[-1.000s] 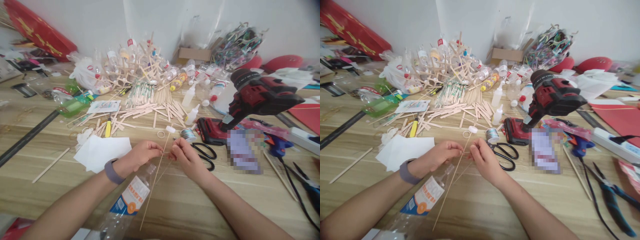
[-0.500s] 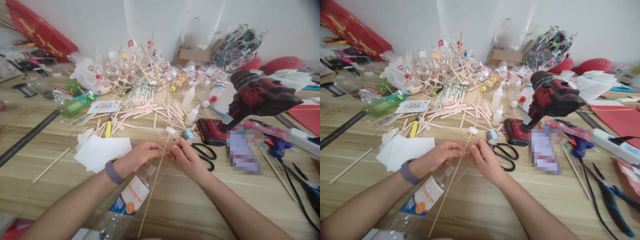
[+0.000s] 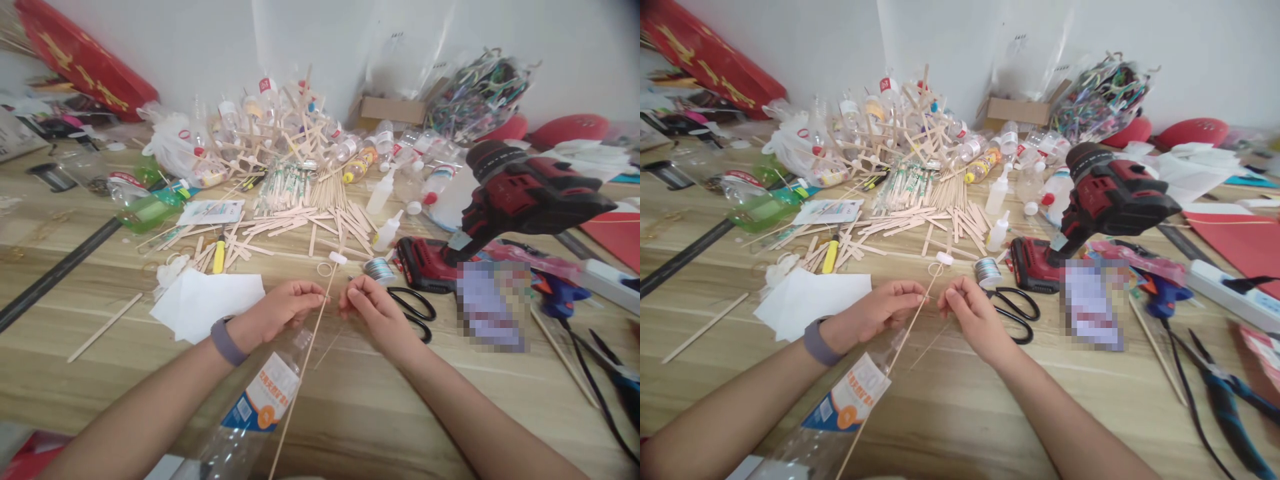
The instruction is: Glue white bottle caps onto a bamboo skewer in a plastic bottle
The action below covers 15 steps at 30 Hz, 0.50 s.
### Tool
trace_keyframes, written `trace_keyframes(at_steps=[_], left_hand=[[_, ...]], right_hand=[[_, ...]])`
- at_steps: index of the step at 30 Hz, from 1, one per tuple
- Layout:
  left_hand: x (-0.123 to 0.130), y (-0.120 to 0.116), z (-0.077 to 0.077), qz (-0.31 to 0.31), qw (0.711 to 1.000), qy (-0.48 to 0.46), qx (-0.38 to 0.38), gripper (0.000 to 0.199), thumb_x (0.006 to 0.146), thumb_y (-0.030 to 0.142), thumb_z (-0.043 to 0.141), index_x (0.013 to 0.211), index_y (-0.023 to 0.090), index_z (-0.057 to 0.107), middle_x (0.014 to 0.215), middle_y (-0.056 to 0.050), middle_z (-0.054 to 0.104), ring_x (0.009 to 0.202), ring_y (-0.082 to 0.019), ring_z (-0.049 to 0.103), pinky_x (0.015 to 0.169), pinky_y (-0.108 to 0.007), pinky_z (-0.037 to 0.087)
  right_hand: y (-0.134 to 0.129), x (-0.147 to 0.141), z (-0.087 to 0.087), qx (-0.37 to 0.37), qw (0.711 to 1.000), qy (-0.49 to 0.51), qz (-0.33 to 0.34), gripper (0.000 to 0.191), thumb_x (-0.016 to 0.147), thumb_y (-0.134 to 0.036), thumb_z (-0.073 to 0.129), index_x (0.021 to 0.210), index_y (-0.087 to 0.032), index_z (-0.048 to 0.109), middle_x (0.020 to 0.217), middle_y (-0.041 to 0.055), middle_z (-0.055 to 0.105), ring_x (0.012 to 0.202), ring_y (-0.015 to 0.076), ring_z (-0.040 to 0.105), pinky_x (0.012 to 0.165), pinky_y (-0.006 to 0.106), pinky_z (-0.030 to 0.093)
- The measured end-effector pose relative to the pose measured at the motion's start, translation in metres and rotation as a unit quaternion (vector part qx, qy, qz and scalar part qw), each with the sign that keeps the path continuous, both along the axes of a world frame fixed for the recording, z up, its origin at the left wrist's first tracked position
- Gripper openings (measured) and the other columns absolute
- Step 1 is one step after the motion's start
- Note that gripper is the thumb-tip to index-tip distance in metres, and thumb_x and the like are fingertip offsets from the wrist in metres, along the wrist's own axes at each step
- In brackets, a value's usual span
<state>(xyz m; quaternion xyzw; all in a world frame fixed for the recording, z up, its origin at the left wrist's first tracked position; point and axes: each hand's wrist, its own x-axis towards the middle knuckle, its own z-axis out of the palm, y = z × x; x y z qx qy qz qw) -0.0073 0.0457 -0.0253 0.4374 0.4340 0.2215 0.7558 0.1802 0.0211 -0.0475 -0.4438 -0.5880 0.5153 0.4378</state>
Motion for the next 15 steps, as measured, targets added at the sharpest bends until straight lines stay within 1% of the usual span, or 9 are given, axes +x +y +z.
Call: trace_keyframes(at_steps=[4, 10, 13, 15], left_hand=[[-0.0012, -0.0001, -0.0027, 0.004, 0.999, -0.041, 0.006, 0.033, 0.07, 0.043, 0.072, 0.081, 0.017, 0.055, 0.048, 0.011, 0.029, 0.043, -0.004, 0.018, 0.041, -0.021, 0.009], [-0.0018, -0.0011, -0.0055, 0.004, 0.998, -0.066, -0.001, 0.031, 0.07, 0.039, 0.074, 0.079, 0.015, 0.056, 0.047, 0.011, 0.03, 0.042, -0.003, 0.017, 0.041, -0.022, 0.008], [-0.0021, -0.0008, -0.0068, 0.017, 0.997, -0.075, -0.012, 0.032, 0.067, 0.039, 0.076, 0.078, 0.015, 0.057, 0.048, 0.01, 0.034, 0.042, -0.003, 0.018, 0.041, -0.022, 0.007], [-0.0017, -0.0002, -0.0076, 0.023, 0.997, -0.075, -0.014, 0.033, 0.066, 0.039, 0.077, 0.077, 0.014, 0.058, 0.05, 0.009, 0.037, 0.042, -0.002, 0.018, 0.041, -0.022, 0.007]], right_hand=[[-0.0008, -0.0009, 0.0022, -0.004, 1.0, 0.009, 0.002, 0.027, 0.092, -0.045, 0.049, 0.078, -0.022, 0.05, 0.073, -0.0005, 0.058, 0.065, 0.0135, 0.054, 0.064, 0.029, 0.042], [-0.004, -0.0041, 0.0079, -0.004, 1.0, 0.002, 0.007, 0.029, 0.089, -0.048, 0.053, 0.078, -0.021, 0.054, 0.071, -0.0004, 0.057, 0.065, 0.0142, 0.054, 0.065, 0.029, 0.043], [-0.0049, -0.0057, 0.008, -0.007, 1.0, 0.013, 0.014, 0.029, 0.089, -0.048, 0.054, 0.079, -0.021, 0.055, 0.073, 0.0001, 0.059, 0.066, 0.0141, 0.055, 0.066, 0.029, 0.043], [-0.0053, -0.0063, 0.0061, -0.022, 0.999, 0.041, 0.021, 0.027, 0.089, -0.046, 0.055, 0.079, -0.02, 0.055, 0.075, 0.0001, 0.059, 0.067, 0.0136, 0.056, 0.067, 0.029, 0.043]])
